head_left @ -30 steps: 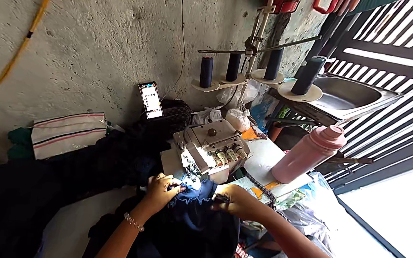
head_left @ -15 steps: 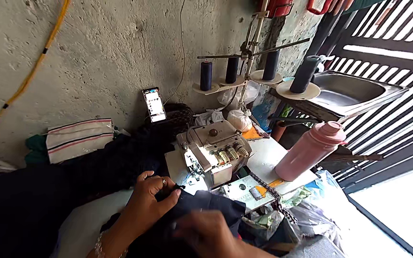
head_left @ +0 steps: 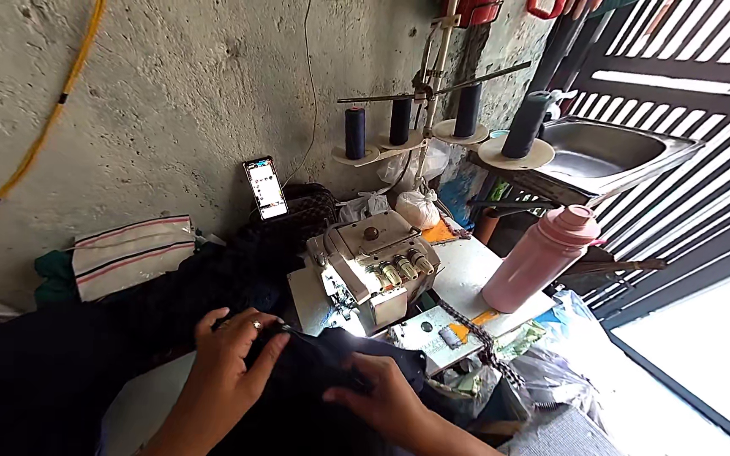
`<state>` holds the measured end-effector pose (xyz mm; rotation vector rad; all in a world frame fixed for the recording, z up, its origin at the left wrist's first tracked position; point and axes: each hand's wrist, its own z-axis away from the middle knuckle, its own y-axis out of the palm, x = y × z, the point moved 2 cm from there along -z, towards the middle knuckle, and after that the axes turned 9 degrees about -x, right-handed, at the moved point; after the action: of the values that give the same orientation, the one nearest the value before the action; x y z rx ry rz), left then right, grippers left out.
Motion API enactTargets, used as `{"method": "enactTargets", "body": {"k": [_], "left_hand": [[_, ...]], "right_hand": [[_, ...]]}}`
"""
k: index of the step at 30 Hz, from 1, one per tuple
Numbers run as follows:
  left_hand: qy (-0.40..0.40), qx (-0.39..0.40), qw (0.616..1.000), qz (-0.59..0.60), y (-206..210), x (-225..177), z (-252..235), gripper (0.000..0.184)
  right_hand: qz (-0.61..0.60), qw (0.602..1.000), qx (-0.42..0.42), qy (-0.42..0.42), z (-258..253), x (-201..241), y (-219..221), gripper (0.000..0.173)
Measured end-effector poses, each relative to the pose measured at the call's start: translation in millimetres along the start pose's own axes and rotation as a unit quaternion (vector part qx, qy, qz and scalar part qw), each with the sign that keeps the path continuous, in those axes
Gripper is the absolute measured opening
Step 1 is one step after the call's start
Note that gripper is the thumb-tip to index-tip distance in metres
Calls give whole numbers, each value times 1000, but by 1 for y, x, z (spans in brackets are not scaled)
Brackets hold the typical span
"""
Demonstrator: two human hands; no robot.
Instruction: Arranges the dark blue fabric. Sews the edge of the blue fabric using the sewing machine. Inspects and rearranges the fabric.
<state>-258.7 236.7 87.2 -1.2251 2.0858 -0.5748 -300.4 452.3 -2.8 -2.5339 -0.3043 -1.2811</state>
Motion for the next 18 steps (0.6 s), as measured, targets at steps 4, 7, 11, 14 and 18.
{"method": "enactTargets", "body": {"k": [4, 7, 11, 14, 18], "left_hand": [[12, -17, 999, -43, -14, 8, -4, 40], [25, -16, 998, -46, -18, 6, -4, 42], [38, -15, 998, -51, -22, 1, -4, 40], [42, 11, 998, -40, -28, -5, -4, 39], [39, 31, 999, -6, -39, -11, -10, 38]], "right_hand": [[-77, 993, 44, 81, 13, -4, -27, 28], [-138, 980, 60, 130, 4, -2, -41, 19], [23, 999, -25, 11, -3, -8, -45, 19], [65, 994, -39, -79, -14, -16, -43, 24], [-133, 982, 135, 5, -36, -20, -38, 24]]}}
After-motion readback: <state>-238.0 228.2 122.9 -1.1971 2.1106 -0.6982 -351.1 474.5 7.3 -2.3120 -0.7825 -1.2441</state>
